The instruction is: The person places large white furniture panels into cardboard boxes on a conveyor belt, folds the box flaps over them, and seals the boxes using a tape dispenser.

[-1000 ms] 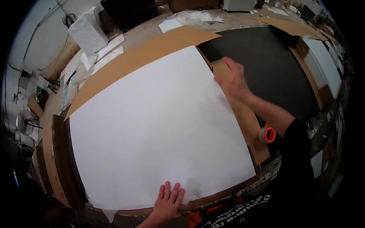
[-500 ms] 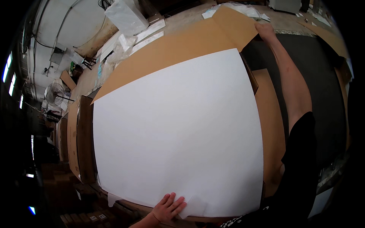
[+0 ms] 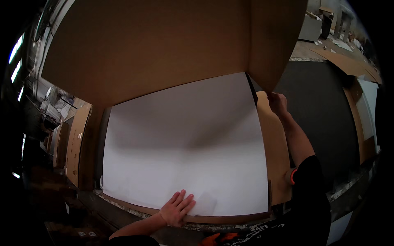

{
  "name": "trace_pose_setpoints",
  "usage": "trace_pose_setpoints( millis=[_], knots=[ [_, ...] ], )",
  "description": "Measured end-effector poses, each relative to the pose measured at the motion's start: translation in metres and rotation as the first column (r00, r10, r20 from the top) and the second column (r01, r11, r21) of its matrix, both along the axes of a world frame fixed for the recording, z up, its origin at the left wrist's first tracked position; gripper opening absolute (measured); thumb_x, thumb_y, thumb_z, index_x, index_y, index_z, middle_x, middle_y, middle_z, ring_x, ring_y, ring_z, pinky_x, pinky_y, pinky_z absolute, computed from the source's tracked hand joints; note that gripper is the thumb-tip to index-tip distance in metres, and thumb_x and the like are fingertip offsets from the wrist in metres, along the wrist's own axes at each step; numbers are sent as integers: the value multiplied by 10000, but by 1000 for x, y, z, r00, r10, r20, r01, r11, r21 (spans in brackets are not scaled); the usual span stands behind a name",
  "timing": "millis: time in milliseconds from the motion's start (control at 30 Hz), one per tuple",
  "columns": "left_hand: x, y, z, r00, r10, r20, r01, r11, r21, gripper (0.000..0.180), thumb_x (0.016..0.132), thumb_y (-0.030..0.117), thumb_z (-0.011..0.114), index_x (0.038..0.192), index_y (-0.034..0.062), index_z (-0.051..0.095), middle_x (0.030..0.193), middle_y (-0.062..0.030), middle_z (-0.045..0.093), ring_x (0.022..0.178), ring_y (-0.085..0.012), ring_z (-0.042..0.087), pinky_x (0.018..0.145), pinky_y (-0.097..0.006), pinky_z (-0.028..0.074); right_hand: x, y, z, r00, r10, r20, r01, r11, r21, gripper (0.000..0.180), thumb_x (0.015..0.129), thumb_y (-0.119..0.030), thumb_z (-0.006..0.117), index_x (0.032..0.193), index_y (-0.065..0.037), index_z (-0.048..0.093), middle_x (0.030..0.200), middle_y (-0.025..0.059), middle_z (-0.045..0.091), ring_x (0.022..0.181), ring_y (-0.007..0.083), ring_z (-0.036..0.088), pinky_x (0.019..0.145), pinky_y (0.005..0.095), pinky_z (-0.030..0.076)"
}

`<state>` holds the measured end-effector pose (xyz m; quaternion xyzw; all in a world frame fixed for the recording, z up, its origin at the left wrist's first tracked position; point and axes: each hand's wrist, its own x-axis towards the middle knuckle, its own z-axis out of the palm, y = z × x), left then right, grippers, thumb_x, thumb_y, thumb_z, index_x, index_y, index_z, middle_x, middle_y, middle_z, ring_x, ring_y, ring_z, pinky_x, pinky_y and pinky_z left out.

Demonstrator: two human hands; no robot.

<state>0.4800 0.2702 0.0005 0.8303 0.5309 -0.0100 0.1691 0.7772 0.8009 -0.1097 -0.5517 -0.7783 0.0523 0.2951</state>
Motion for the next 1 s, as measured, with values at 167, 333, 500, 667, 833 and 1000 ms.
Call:
trace_pose_setpoints(
  millis=[167, 333, 500, 667, 833, 1000],
  knots=[
    [-17, 5, -4, 999, -34, 16, 33, 998, 49, 1107, 556, 459, 791, 1457, 6, 333, 1537, -237, 239, 1415, -515, 168, 1120, -599, 243, 43, -115, 42, 974, 173, -148, -163, 983, 80, 173, 838, -86, 594, 953, -22, 708, 808, 202, 677, 727, 389, 666, 659, 448, 538],
    [-20, 5, -16, 998, -68, -14, 69, 993, 99, 1094, 586, 472, 799, 1442, -29, 340, 1544, -243, 209, 1433, -496, 126, 1151, -593, 158, 58, -375, 86, 897, 334, -290, -243, 920, 308, 444, 691, -38, 693, 1129, 13, 641, 1040, 177, 673, 902, 351, 642, 808, 413, 505],
    [-25, 2, -20, 995, -78, -64, 90, 975, 203, 1115, 620, 497, 801, 1452, -46, 296, 1545, -242, 205, 1435, -480, 135, 1168, -567, 142, 3, -511, 80, 933, 302, 193, -334, 929, 162, 615, 607, -239, 787, 1174, -55, 632, 1266, 134, 601, 1227, 374, 536, 1026, 458, 461],
    [-17, -1, -9, 997, -72, -19, 74, 984, 165, 1085, 700, 513, 778, 1464, -54, 257, 1542, -246, 203, 1438, -450, 155, 1188, -523, 140, -20, -521, 70, 937, 78, 342, -176, 948, 266, 501, 688, -169, 666, 1179, -70, 640, 1260, 155, 601, 1203, 397, 549, 1022, 487, 458],
    [-35, -17, -14, 958, -203, 202, 89, 881, 464, 954, 697, 394, 823, 1409, -44, 364, 1483, -248, 337, 1372, -434, 338, 1103, -539, 341, -37, -520, 51, 924, 93, 370, -202, 942, 268, 470, 722, -161, 622, 1183, -73, 641, 1226, 171, 617, 1151, 414, 576, 982, 495, 482],
    [-40, -98, 9, 869, -421, 262, 72, 630, 773, 385, 715, 108, 784, 1081, 57, 673, 1039, -118, 718, 1009, -314, 688, 951, -426, 521, -38, -517, 44, 902, 133, 411, -241, 944, 224, 440, 770, -192, 614, 1193, -76, 643, 1217, 178, 628, 1146, 412, 585, 980, 499, 479]
  ],
)
